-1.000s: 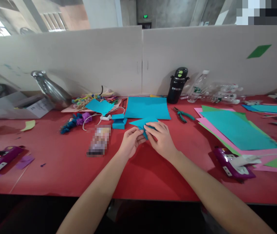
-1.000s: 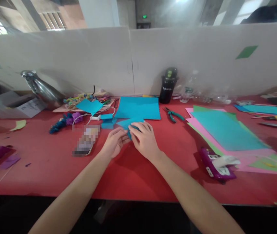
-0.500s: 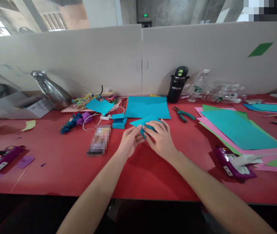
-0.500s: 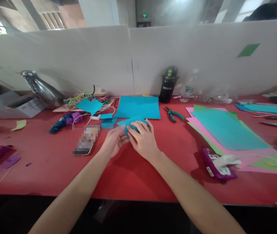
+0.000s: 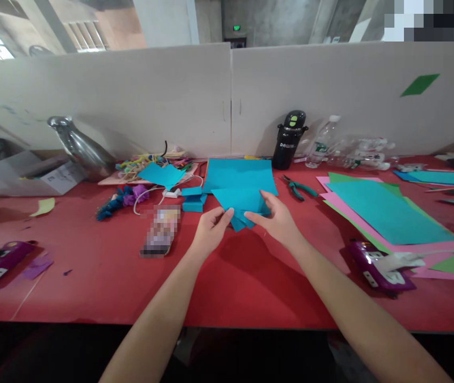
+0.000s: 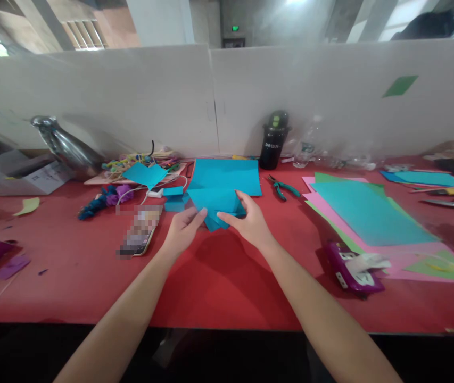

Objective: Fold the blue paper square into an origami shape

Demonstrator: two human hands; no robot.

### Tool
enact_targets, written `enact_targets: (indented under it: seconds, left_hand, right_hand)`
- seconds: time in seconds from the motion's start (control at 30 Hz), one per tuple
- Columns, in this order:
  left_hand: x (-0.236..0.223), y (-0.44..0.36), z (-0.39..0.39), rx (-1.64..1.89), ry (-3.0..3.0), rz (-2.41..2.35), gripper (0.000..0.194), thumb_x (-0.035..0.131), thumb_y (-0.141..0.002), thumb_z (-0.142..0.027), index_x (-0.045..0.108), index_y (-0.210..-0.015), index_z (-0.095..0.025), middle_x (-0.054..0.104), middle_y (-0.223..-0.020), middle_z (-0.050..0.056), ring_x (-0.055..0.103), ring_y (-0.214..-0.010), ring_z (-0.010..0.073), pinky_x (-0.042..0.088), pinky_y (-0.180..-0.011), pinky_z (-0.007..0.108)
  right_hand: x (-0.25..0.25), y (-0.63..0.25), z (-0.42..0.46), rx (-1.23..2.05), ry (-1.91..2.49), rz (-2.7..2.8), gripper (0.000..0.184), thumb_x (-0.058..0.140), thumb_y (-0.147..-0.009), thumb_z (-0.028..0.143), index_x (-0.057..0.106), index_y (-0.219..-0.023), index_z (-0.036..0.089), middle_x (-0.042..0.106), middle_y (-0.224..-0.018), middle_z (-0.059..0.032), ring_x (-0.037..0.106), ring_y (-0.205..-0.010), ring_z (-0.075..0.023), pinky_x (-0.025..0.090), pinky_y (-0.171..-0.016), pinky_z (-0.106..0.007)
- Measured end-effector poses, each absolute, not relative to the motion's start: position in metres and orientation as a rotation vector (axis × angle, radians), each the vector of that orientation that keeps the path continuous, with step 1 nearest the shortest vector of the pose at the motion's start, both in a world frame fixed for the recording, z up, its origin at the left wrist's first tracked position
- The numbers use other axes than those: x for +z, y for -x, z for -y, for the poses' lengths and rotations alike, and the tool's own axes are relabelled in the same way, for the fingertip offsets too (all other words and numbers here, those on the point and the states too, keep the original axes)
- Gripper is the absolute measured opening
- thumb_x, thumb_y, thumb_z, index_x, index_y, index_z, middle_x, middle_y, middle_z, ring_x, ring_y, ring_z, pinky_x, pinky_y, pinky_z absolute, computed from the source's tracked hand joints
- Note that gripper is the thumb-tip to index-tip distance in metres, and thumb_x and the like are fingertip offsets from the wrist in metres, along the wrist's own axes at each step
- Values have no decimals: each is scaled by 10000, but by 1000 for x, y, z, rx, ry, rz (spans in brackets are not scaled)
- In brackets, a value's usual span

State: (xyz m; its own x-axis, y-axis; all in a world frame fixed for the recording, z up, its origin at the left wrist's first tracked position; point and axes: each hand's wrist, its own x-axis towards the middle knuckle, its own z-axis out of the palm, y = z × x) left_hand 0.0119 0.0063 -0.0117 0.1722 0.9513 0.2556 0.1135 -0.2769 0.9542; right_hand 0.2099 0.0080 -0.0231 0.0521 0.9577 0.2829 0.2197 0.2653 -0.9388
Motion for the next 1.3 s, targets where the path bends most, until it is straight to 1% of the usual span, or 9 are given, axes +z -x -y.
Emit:
enact_targets:
  seconds: [0.1,0.23,0.5,0.73,0.87,1.0,1.1,1.23,1.3]
  left_hand:
    - [-12,-9,-8,1204,-1716,-1097,470,571,-921,-518,426,-624,-185,372,-606,-36,380,-580,107,311,-525,242]
    - [-11,-9,-8,1191,-1777,-1117,476,542,-938,-518,383,-630,-192,332,-611,-41,340,-578,105,272,-524,252]
    - [-12,-10,-8,1164,-1750,-1077,465,525,-944,-533,439,-650,-184,380,-621,-32,372,-597,116,301,-558,263]
    - [-12,-10,-7,1165,-1740,-1114,463,521,-950,-514,391,-639,-197,329,-621,-37,342,-588,117,274,-541,265]
    - [-11,-10,-6,1153,-1662,-1015,418,595,-899,-533,498,-677,-192,454,-634,-16,438,-603,137,349,-560,264]
    - [-13,-9,-7,1119,-1592,-976,384,640,-863,-537,575,-720,-187,548,-665,10,507,-624,158,407,-587,278]
    - [-13,-8,-8,1133,-1643,-1027,391,617,-887,-519,555,-693,-185,523,-646,-2,484,-610,145,389,-581,272]
    - [-11,-7,-9,1159,-1715,-1120,447,583,-908,-510,454,-622,-193,411,-592,-32,398,-574,122,315,-544,259]
    - [-9,-7,-9,1198,-1709,-1154,463,578,-904,-518,419,-610,-197,370,-585,-38,369,-570,119,291,-531,255]
  right_hand:
    - [-21,-210,-9,834,1186,1420,767,836,-676,525,561,-1328,229,612,-1361,-139,576,-1262,-358,481,-1044,-548]
    - [-22,-206,-8,774,1209,1418,739,827,-670,549,586,-1293,236,625,-1343,-135,572,-1263,-368,466,-1049,-570]
    - [-22,-203,-6,650,1288,1395,798,832,-636,593,579,-1287,206,621,-1344,-152,570,-1266,-363,443,-1081,-555]
    - [-23,-202,-5,642,1285,1366,788,836,-633,586,578,-1274,209,625,-1322,-151,577,-1239,-367,459,-1051,-558]
    - [-22,-202,-4,667,1250,1368,743,822,-665,574,582,-1267,211,638,-1287,-150,596,-1199,-364,471,-1026,-566]
    - [-25,-202,-4,660,1251,1377,746,823,-672,570,572,-1284,224,616,-1331,-148,561,-1256,-362,445,-1059,-566]
    - [-28,-203,-6,665,1237,1388,775,820,-682,562,538,-1327,238,591,-1369,-146,535,-1295,-351,427,-1082,-558]
    - [-27,-202,-7,752,1192,1327,803,814,-696,549,492,-1372,257,600,-1349,-142,568,-1249,-326,488,-1016,-522]
    - [-24,-201,-8,839,1175,1242,748,800,-710,556,524,-1333,246,615,-1326,-139,596,-1205,-307,516,-975,-486]
